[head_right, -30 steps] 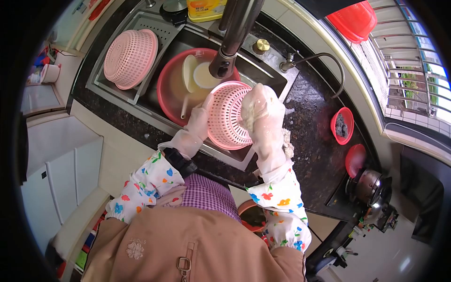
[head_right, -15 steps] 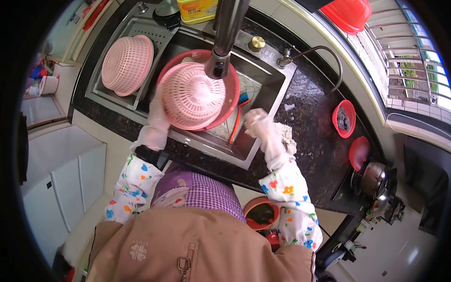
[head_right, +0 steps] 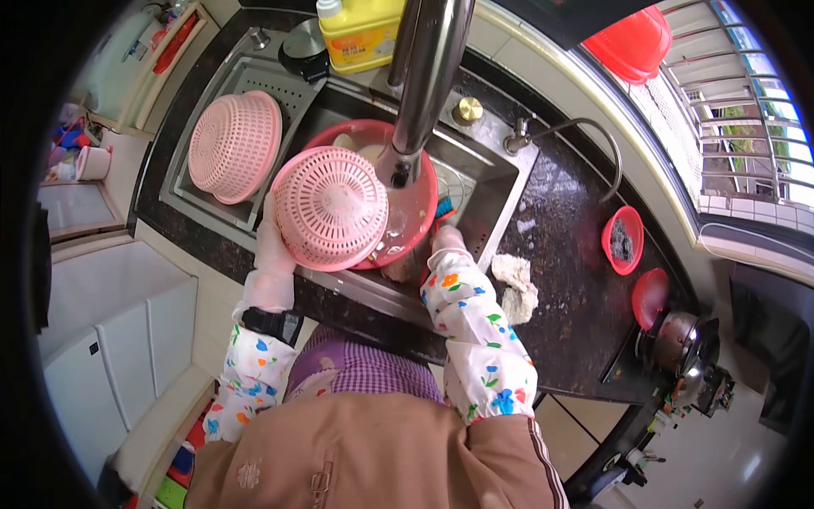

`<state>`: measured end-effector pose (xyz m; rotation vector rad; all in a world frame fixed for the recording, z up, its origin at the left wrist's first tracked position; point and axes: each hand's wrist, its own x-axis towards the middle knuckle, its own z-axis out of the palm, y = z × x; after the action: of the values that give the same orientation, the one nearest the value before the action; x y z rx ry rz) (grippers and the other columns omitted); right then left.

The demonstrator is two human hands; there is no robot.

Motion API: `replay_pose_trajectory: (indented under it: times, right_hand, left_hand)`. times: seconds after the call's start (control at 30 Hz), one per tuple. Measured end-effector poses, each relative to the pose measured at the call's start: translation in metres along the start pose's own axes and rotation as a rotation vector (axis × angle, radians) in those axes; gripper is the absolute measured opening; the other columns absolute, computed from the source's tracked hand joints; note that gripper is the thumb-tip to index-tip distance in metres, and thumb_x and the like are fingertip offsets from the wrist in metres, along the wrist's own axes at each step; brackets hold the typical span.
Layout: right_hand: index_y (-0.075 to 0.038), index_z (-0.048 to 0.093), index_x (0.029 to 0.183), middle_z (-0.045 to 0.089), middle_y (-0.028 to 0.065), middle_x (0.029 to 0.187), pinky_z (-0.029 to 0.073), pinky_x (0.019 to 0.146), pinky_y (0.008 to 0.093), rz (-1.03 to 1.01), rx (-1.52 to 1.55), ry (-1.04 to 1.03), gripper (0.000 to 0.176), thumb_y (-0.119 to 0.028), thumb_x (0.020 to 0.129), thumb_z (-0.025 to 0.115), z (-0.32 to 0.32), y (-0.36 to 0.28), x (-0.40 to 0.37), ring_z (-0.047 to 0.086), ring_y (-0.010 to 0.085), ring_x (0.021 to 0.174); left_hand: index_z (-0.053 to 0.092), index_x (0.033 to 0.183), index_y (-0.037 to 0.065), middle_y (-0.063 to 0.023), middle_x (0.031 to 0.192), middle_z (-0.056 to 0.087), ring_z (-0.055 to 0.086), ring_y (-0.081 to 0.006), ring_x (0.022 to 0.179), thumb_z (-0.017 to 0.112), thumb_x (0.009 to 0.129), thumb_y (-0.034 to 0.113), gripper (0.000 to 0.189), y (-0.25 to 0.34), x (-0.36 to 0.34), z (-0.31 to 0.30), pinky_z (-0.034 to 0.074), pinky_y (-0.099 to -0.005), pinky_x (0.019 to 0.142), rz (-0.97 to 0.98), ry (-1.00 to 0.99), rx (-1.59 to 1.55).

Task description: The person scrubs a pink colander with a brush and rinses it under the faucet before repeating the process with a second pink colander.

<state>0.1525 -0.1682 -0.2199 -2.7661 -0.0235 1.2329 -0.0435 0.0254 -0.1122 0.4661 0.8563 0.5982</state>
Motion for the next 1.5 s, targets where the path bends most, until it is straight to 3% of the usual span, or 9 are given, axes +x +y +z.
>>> replay_pose_trajectory:
  times: [0.47, 0.57, 0.67, 0.77, 0.9, 0.97, 1.0, 1.2, 1.5]
  right_hand:
    - [-0.010, 0.063, 0.102, 0.062, 0.0078, 0.077, 0.048, 0.059, 0.0389, 0.094, 0.586, 0.121, 0.020, -0.024, 0.089, 0.057, -0.054, 0.022, -0.010, 0.059, 0.0220, 0.065]
    - [-0.012, 0.063, 0.103, 0.055, 0.0035, 0.067, 0.041, 0.051, 0.0369, -0.351, 0.862, 0.223, 0.016, -0.021, 0.091, 0.058, -0.074, 0.054, -0.002, 0.048, 0.0188, 0.050]
    - [-0.003, 0.059, 0.119, 0.060, 0.0083, 0.069, 0.047, 0.069, 0.0289, -0.852, 0.053, 0.433, 0.044, -0.039, 0.095, 0.054, -0.102, 0.054, -0.036, 0.060, 0.0180, 0.067]
    - [-0.002, 0.059, 0.118, 0.063, 0.0123, 0.074, 0.047, 0.072, 0.0310, -0.133, -0.065, 0.067, 0.051, -0.046, 0.094, 0.051, -0.144, -0.009, -0.161, 0.064, 0.0243, 0.074]
    - [0.001, 0.062, 0.101, 0.065, 0.0134, 0.076, 0.047, 0.078, 0.0368, -0.658, -0.206, 0.275, 0.078, -0.069, 0.090, 0.032, -0.107, -0.006, -0.163, 0.065, 0.0320, 0.082]
    - [-0.008, 0.053, 0.127, 0.060, 0.0190, 0.120, 0.041, 0.099, 0.0376, -0.212, -0.070, -0.178, 0.086, -0.075, 0.086, 0.020, -0.142, -0.044, -0.170, 0.057, 0.0308, 0.114]
    - [-0.003, 0.063, 0.100, 0.063, 0.0123, 0.072, 0.047, 0.066, 0.0374, -0.452, 0.034, 0.085, 0.062, -0.059, 0.094, 0.038, -0.133, -0.027, -0.155, 0.063, 0.0269, 0.069]
    - [-0.006, 0.053, 0.128, 0.060, 0.0212, 0.117, 0.047, 0.089, 0.0343, -0.424, -0.361, -0.071, 0.066, -0.060, 0.095, 0.035, -0.122, -0.042, -0.193, 0.059, 0.0270, 0.110]
    - [-0.014, 0.049, 0.133, 0.068, 0.0144, 0.097, 0.050, 0.080, 0.0368, -0.103, -0.238, -0.086, 0.056, -0.054, 0.096, 0.037, -0.114, -0.039, -0.146, 0.067, 0.0275, 0.090]
  left_hand:
    - [0.050, 0.128, -0.002, -0.0090, 0.118, 0.061, 0.059, -0.0172, 0.102, 0.040, 0.100, 0.044, 0.055, 0.004, -0.006, 0.037, 0.046, -0.0300, 0.090, -0.025, -0.018, 0.194]
    - [0.052, 0.126, -0.004, -0.0099, 0.117, 0.061, 0.059, -0.0170, 0.101, 0.041, 0.099, 0.045, 0.057, 0.007, -0.010, 0.048, 0.046, -0.0301, 0.089, 0.020, -0.099, 0.252]
    - [0.056, 0.121, -0.004, -0.0098, 0.113, 0.062, 0.059, -0.0160, 0.097, 0.043, 0.098, 0.047, 0.057, -0.006, 0.023, 0.033, 0.046, -0.0300, 0.086, -0.024, 0.047, 0.392]
    - [0.060, 0.115, -0.005, -0.0092, 0.108, 0.064, 0.058, -0.0145, 0.092, 0.044, 0.098, 0.048, 0.057, -0.010, 0.026, 0.036, 0.046, -0.0293, 0.083, 0.039, 0.005, 0.439]
    - [0.059, 0.118, -0.003, -0.0073, 0.108, 0.064, 0.058, -0.0156, 0.093, 0.041, 0.098, 0.049, 0.059, -0.033, 0.033, 0.034, 0.044, -0.0304, 0.085, 0.082, -0.189, 0.655]
    - [0.061, 0.116, -0.003, -0.0078, 0.105, 0.065, 0.058, -0.0154, 0.091, 0.042, 0.098, 0.049, 0.059, -0.039, 0.031, 0.035, 0.045, -0.0308, 0.083, 0.071, -0.235, 0.482]
    - [0.061, 0.116, -0.003, -0.0074, 0.104, 0.066, 0.058, -0.0150, 0.090, 0.041, 0.098, 0.049, 0.059, -0.036, 0.025, 0.041, 0.045, -0.0310, 0.082, 0.072, -0.195, 0.512]
    - [0.062, 0.112, -0.005, -0.0075, 0.104, 0.064, 0.058, -0.0142, 0.087, 0.048, 0.096, 0.047, 0.056, -0.035, 0.041, 0.024, 0.046, -0.0300, 0.081, 0.212, -0.127, 0.871]
    - [0.063, 0.109, -0.005, -0.0115, 0.102, 0.066, 0.059, -0.0172, 0.089, 0.039, 0.098, 0.050, 0.062, -0.012, 0.007, 0.055, 0.045, -0.0322, 0.081, 0.162, -0.013, 0.817]
